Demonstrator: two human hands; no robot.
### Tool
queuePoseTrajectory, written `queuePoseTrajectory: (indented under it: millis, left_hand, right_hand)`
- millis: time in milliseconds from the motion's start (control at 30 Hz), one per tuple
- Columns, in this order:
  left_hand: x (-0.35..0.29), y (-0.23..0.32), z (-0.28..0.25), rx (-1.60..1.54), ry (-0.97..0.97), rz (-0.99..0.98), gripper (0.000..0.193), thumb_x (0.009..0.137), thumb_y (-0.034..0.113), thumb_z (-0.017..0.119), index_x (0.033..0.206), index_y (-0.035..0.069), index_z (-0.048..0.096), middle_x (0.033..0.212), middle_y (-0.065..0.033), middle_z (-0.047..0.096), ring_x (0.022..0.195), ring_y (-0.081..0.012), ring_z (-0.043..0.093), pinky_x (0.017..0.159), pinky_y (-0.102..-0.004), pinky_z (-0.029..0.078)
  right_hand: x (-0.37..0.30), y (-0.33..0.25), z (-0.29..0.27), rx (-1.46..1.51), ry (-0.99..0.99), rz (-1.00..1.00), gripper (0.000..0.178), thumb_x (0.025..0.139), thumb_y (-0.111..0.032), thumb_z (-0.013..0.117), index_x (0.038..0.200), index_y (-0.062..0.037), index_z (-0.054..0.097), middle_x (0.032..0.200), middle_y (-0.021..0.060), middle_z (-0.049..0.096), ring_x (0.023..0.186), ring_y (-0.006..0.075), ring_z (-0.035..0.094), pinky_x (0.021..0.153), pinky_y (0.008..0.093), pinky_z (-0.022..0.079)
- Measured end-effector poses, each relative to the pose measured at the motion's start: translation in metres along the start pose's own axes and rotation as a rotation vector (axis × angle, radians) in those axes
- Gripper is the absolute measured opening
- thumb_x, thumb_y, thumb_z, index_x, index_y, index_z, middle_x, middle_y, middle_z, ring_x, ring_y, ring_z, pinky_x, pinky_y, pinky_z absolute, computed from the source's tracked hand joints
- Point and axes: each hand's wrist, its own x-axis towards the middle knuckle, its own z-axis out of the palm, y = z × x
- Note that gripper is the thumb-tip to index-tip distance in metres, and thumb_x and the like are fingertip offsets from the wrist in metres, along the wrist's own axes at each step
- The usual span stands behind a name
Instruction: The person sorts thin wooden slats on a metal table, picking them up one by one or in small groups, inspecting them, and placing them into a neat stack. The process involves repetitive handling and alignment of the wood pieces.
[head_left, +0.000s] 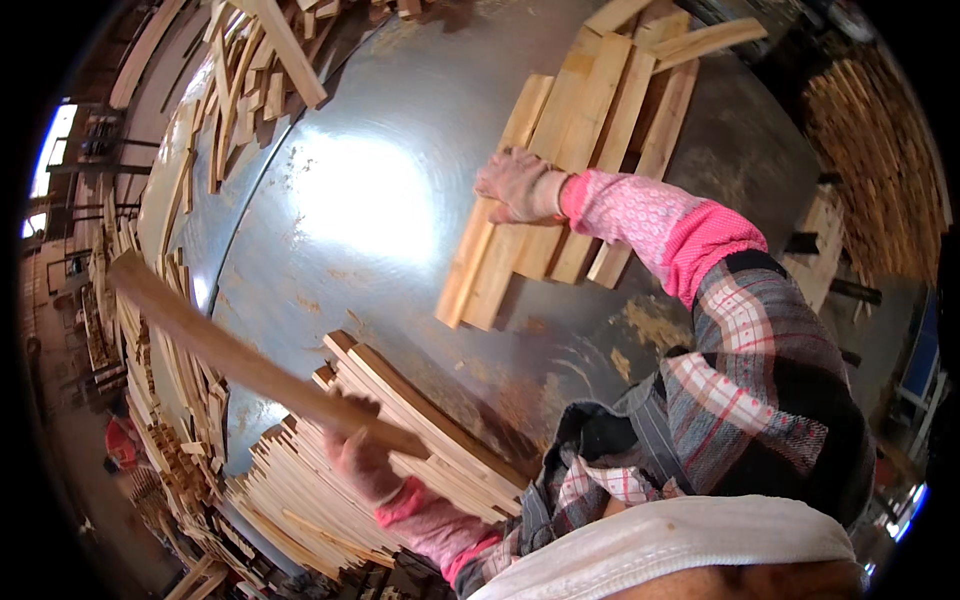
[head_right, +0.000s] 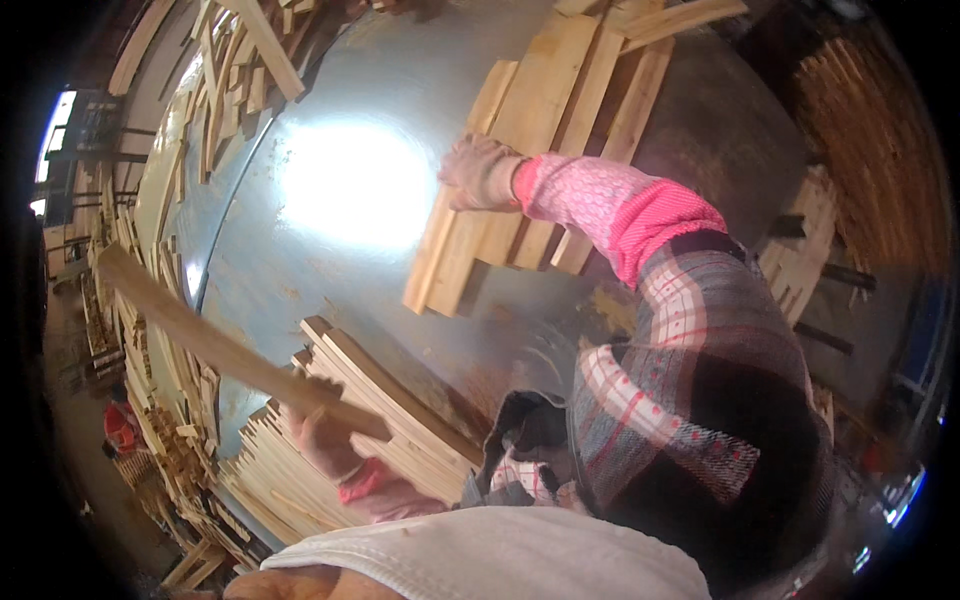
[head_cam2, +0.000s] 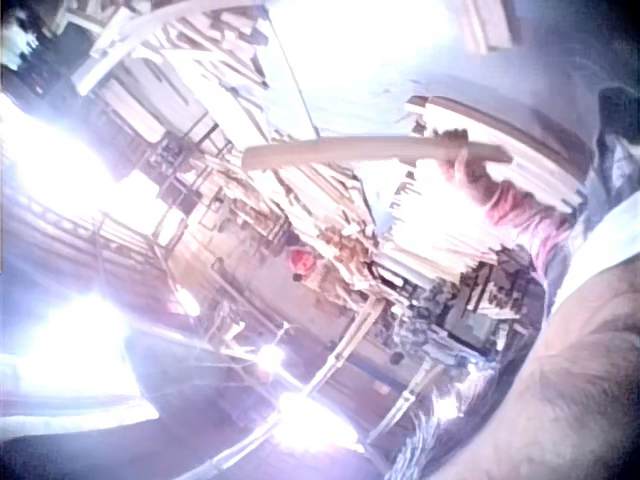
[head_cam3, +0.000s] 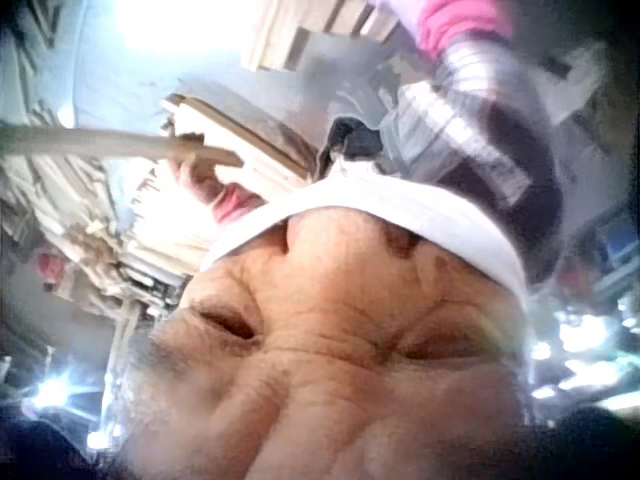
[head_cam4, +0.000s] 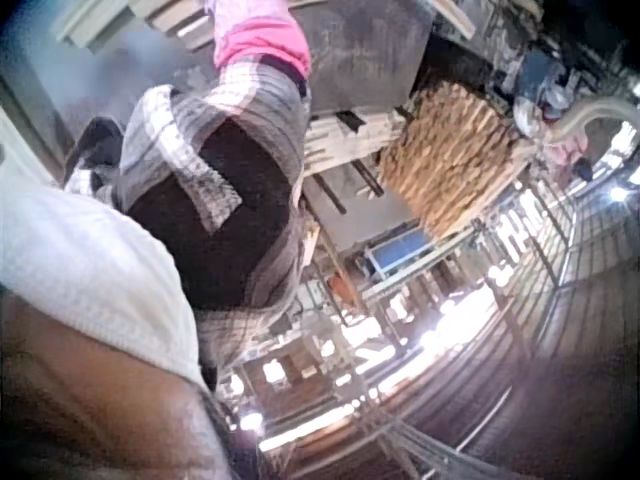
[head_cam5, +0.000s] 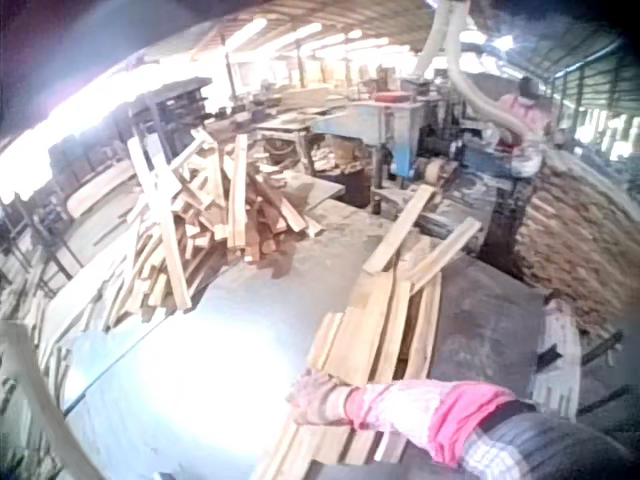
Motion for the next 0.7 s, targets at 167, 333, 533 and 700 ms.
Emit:
queuePoseTrajectory:
  millis: [167, 333, 533, 700]
  left_hand:
    - [-0.006, -0.087, 0.078, 0.017, -0.113, -0.207, 0.059, 0.083, 0.003, 0.056, 0.141, -0.009, 0.052, 0.114, -0.0171, 0.065, 0.104, -0.0281, 0.065, 0.096, -0.0431, 0.055]
    - [-0.028, -0.185, 0.122, -0.081, -0.194, -0.327, 0.047, 0.084, 0.003, 0.062, 0.13, -0.009, 0.061, 0.109, -0.0101, 0.065, 0.101, -0.0206, 0.062, 0.087, -0.0324, 0.053]
    - [-0.077, -0.247, 0.169, -0.207, -0.321, -0.509, 0.04, 0.086, 0.005, 0.063, 0.125, -0.006, 0.064, 0.097, -0.0067, 0.067, 0.09, -0.0192, 0.064, 0.081, -0.0297, 0.054]
    - [-0.126, -0.238, 0.199, -0.275, -0.199, -0.659, 0.042, 0.085, 0.001, 0.064, 0.127, -0.005, 0.063, 0.097, -0.0092, 0.068, 0.083, -0.0222, 0.066, 0.075, -0.0322, 0.057]
  right_hand:
    - [-0.125, -0.031, 0.042, 0.044, -0.159, 0.017, 0.05, 0.088, -0.04, 0.071, 0.13, -0.013, 0.065, 0.138, 0.0078, 0.055, 0.134, 0.0309, 0.047, 0.109, 0.0498, 0.041]
    - [-0.22, -0.04, 0.037, 0.331, 0.034, 0.593, 0.045, 0.084, -0.032, 0.073, 0.124, -0.0139, 0.064, 0.125, 0.0133, 0.066, 0.119, 0.0372, 0.061, 0.104, 0.0506, 0.048]
    - [-0.328, 0.009, 0.085, 0.197, 0.212, 1.169, 0.078, 0.085, -0.043, 0.075, 0.147, -0.0072, 0.046, 0.143, 0.016, 0.057, 0.125, 0.0414, 0.059, 0.105, 0.0496, 0.05]
    - [-0.334, -0.007, 0.068, 0.357, 0.068, 1.156, 0.088, 0.088, -0.051, 0.072, 0.156, -0.0061, 0.039, 0.151, 0.0231, 0.05, 0.136, 0.0402, 0.051, 0.113, 0.0483, 0.044]
